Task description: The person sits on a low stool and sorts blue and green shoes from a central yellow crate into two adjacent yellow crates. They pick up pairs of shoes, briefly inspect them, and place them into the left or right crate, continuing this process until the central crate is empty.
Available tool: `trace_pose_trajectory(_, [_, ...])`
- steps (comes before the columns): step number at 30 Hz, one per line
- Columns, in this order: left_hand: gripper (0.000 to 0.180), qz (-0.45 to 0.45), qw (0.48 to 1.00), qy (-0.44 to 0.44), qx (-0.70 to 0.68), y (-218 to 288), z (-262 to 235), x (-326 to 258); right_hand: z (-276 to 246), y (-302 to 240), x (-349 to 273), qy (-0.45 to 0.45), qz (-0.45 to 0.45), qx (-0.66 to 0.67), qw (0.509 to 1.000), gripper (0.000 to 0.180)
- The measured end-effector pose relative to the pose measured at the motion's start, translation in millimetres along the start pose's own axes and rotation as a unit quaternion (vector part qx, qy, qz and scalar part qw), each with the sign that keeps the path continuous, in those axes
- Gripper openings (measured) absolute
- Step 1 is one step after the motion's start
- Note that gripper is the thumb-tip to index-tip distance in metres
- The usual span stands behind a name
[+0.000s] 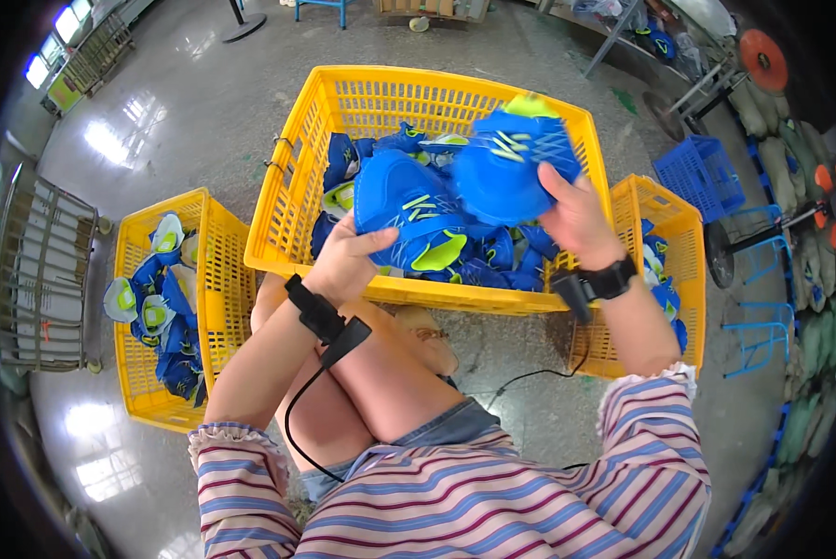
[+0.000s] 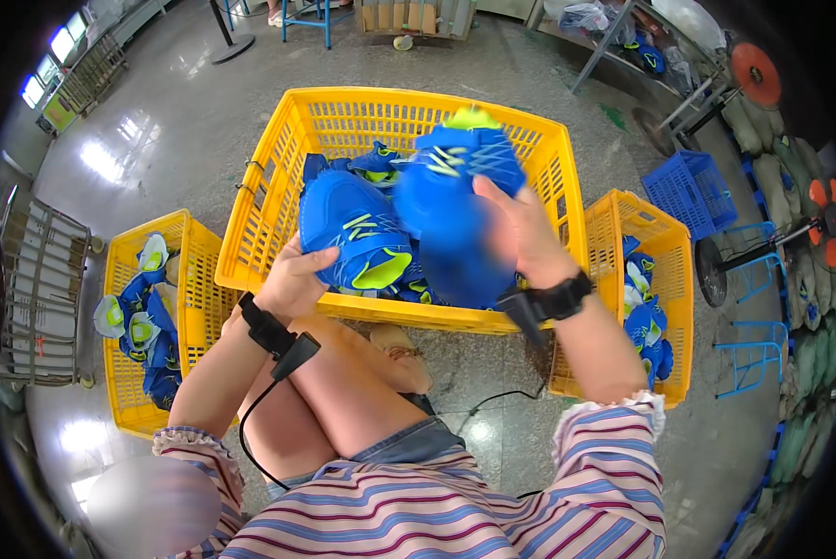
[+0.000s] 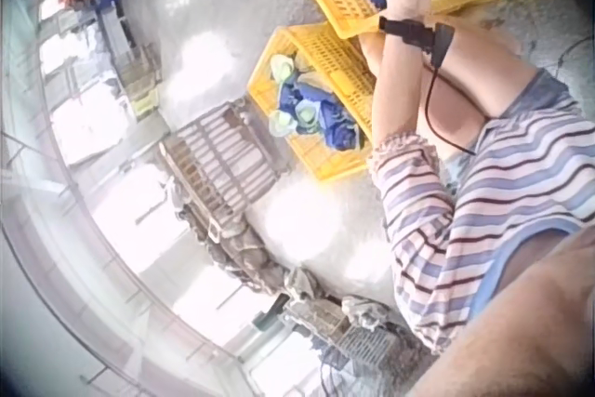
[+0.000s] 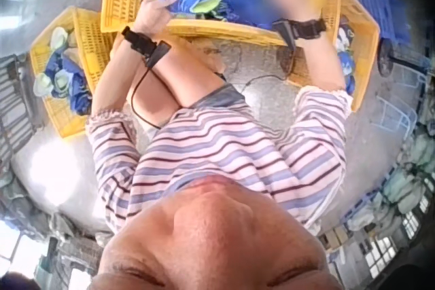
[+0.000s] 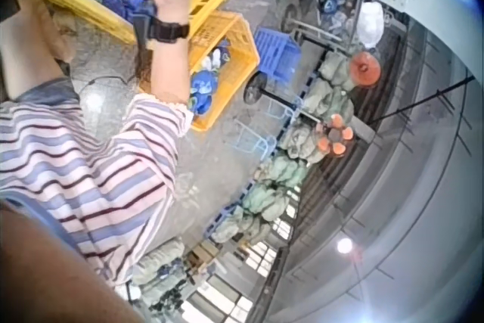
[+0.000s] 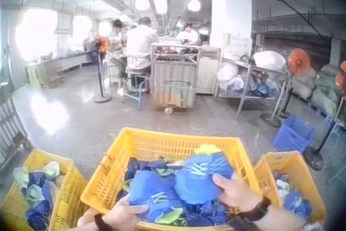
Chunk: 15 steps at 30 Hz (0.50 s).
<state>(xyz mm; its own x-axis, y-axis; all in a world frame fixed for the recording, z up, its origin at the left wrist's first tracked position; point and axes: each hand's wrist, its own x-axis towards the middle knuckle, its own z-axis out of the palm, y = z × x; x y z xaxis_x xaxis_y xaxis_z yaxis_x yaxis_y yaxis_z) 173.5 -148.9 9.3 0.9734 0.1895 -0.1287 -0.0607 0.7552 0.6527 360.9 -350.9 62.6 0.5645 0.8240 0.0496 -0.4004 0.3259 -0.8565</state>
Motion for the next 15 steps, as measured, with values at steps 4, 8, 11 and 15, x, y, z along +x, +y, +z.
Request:
trace_pose_trajectory(4, [0.044, -0.001, 0.998, 0.012, 0.068, 14.3, -3.4, -3.9, -14.7, -57.4, -21.1, -0.118, 0.09, -0.318, 0.936, 0.049])
trace_pose_trajectory(8, [0.039, -0.033, 0.99, 0.027, 0.137, 6.1, 2.7, 3.9, 15.2, -66.3, 9.1, -0.339, 0.166, -0.463, 0.802, 0.042])
trace_pose_trajectory(11, [0.037, 0.016, 0.978, 0.006, 0.206, -11.6, 8.5, 12.4, 19.2, -42.6, 22.7, -0.371, 0.073, -0.576, 0.725, 0.035])
trace_pose_trajectory(15, [0.033, 0.114, 0.95, 0.134, 0.259, 18.5, 7.7, -1.7, -22.2, -64.3, 10.4, -0.258, 0.075, -0.614, 0.742, 0.032])
